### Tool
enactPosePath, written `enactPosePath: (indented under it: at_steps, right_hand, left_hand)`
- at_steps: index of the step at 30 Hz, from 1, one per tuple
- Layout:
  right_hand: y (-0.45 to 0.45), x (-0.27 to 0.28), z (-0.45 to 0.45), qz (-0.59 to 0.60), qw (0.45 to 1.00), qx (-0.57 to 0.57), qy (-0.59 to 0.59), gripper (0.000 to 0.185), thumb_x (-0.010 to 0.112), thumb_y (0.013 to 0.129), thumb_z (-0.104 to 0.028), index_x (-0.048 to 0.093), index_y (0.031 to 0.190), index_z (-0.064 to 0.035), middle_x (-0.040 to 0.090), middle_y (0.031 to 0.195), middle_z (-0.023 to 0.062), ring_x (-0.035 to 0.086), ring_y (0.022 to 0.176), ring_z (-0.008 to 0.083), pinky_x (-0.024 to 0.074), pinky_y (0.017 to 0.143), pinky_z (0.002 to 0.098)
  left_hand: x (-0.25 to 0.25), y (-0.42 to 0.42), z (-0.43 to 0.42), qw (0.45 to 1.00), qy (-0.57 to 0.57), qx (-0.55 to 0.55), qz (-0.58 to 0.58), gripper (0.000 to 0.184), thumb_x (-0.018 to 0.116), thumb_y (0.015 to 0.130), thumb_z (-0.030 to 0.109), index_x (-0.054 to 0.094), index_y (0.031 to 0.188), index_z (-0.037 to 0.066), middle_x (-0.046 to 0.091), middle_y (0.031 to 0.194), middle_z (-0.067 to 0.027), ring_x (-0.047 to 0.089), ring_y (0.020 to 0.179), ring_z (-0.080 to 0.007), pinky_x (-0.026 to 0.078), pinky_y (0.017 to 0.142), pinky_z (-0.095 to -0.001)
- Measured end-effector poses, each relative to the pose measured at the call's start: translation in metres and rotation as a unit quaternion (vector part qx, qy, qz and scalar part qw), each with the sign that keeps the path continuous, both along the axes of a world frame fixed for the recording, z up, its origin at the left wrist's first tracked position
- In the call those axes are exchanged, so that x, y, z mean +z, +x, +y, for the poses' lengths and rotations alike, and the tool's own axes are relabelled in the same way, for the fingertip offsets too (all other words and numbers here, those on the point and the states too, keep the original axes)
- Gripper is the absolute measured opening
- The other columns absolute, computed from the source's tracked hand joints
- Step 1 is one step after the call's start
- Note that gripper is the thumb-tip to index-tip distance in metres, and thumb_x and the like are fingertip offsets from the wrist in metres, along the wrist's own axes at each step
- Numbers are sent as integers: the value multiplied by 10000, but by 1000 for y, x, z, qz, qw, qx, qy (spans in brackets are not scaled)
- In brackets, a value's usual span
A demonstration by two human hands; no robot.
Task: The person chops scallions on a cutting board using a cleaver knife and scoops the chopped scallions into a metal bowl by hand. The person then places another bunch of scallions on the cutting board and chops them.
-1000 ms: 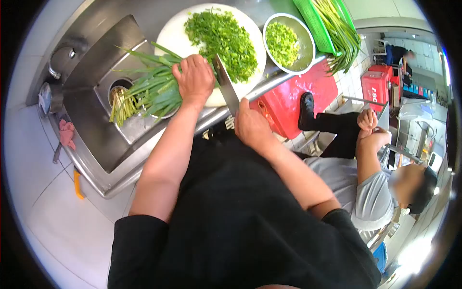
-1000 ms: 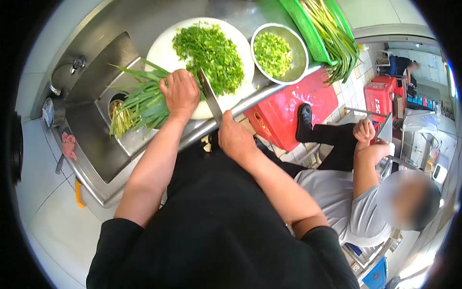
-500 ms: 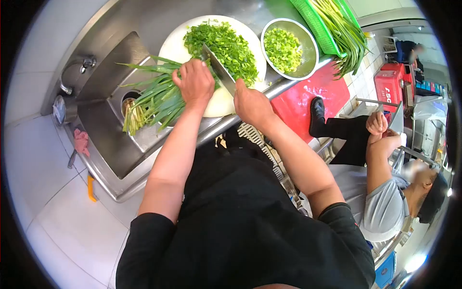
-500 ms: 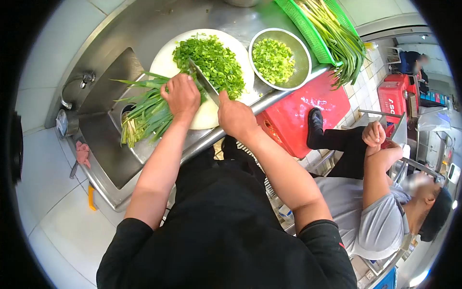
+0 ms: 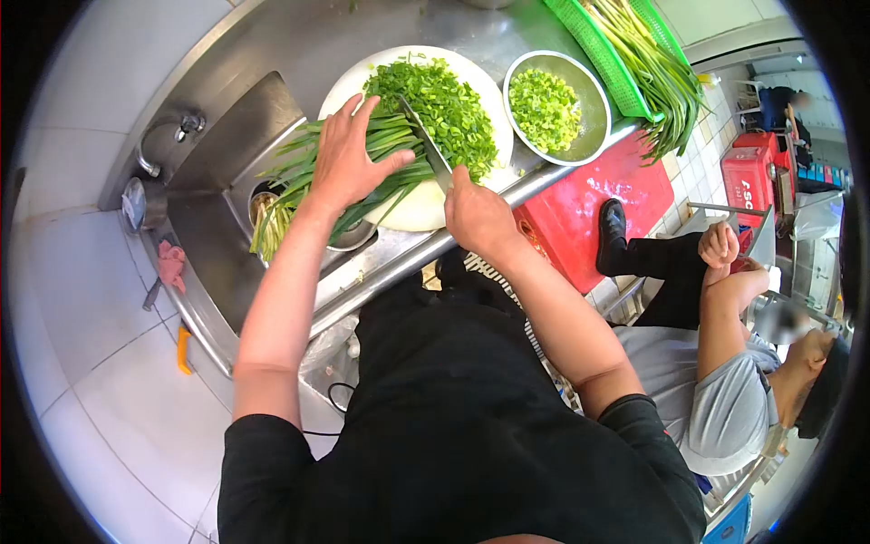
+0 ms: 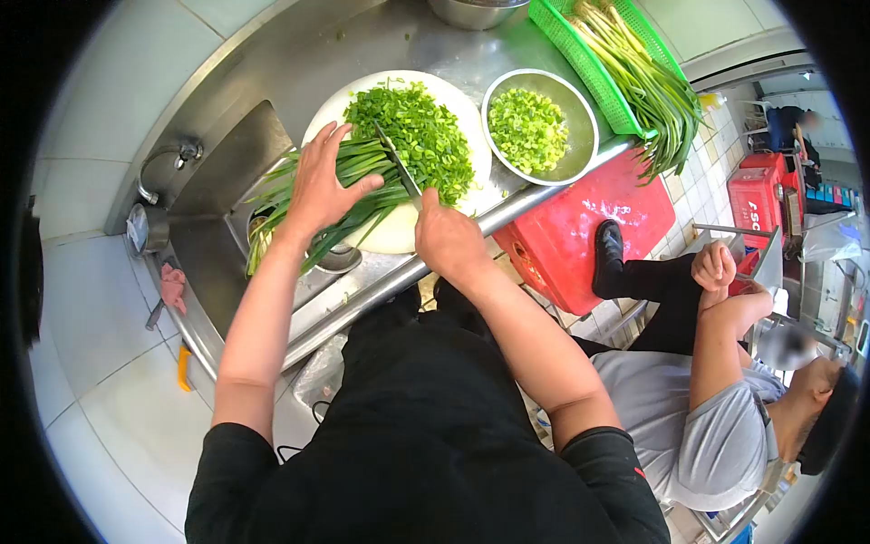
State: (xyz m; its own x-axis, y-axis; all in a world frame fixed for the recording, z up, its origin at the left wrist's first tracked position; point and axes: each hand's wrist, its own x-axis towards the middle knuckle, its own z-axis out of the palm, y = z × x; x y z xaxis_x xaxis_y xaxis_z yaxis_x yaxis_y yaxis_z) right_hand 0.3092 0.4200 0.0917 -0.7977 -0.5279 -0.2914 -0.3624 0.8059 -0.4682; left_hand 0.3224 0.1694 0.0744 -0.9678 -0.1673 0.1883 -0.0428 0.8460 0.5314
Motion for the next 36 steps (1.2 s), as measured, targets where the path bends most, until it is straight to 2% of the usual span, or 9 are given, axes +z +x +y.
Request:
enactPosePath:
  at_steps: [2, 9, 16, 19, 20, 23, 24, 27, 36]
  right_hand:
    - [4, -1, -3, 15, 1000, 2, 3, 153, 523, 1016, -106, 503, 1110, 13, 733, 796, 272, 754, 800, 468, 604, 743, 575]
    - [12, -5, -11, 32, 999, 17, 27, 187, 524, 989, -78, 512, 1145, 26, 749, 829, 267, 760, 804, 455, 614, 740, 559]
    - [16, -3, -17, 16, 1000, -3, 22, 197, 529, 999, -110, 524, 1142, 25, 746, 836, 270, 760, 817, 454, 616, 733, 551]
    - [13, -2, -13, -3, 1000, -22, 13, 203, 530, 1009, -123, 521, 1144, 28, 744, 845, 278, 754, 831, 468, 606, 760, 574]
    - [13, -2, -10, -3, 1000, -23, 14, 203, 530, 1009, -123, 521, 1144, 28, 744, 845, 278, 754, 831, 468, 606, 760, 574]
    - [12, -5, -8, -5, 999, -29, -12, 213, 541, 1016, -139, 518, 1146, 28, 740, 862, 295, 747, 849, 482, 593, 789, 597]
    - [12, -6, -9, -4, 1000, -29, -10, 214, 543, 1017, -144, 517, 1144, 27, 738, 863, 300, 744, 855, 487, 589, 794, 602]
    - [12, -9, -8, 2, 1000, -26, -13, 207, 547, 1017, -149, 514, 1129, 23, 734, 863, 307, 740, 859, 494, 585, 795, 608]
    - [11, -9, -7, 7, 1000, -18, -18, 201, 545, 1013, -141, 507, 1125, 22, 727, 851, 315, 734, 843, 511, 581, 783, 618]
  left_hand:
    - [8, -3, -14, 988, -88, -50, -115, 1494, 880, 604, 817, 205, 1725, 96, 277, 1746, -241, 260, 1622, -427, 183, 1324, -624]
    - [15, -8, -3, 921, -215, -104, -308, 1624, 907, 530, 813, 101, 1745, 97, 372, 1680, -256, 342, 1578, -412, 174, 1270, -744]
    - [0, -5, -23, 951, -145, -137, -236, 1436, 885, 650, 760, 261, 1693, -6, 507, 1575, -276, 472, 1494, -401, 335, 1273, -493]
    - [5, -13, -31, 957, -21, -101, -271, 1383, 846, 731, 749, 226, 1690, -31, 561, 1518, -311, 536, 1435, -426, 344, 1266, -496]
    - [-3, -15, -37, 968, -6, -97, -230, 1068, 740, 906, 660, 333, 1658, 21, 605, 1488, -291, 580, 1377, -452, 364, 1249, -497]
    - [-6, -21, -53, 974, 40, -81, -206, 632, 674, 1042, 406, 482, 1555, 92, 604, 1511, -243, 593, 1362, -437, 447, 1174, -524]
    - [-8, -21, -53, 981, 58, -86, -164, 414, 672, 1027, 236, 567, 1408, 115, 625, 1498, -202, 582, 1371, -422, 449, 1158, -533]
    - [-5, -23, -58, 977, 4, -145, -157, 400, 737, 937, 159, 604, 1309, 97, 636, 1486, -177, 572, 1374, -428, 440, 1175, -523]
    - [-1, -24, -25, 972, -75, -222, -2, 197, 771, 890, 153, 777, 1067, 69, 597, 1550, -128, 479, 1486, -362, 373, 1240, -504]
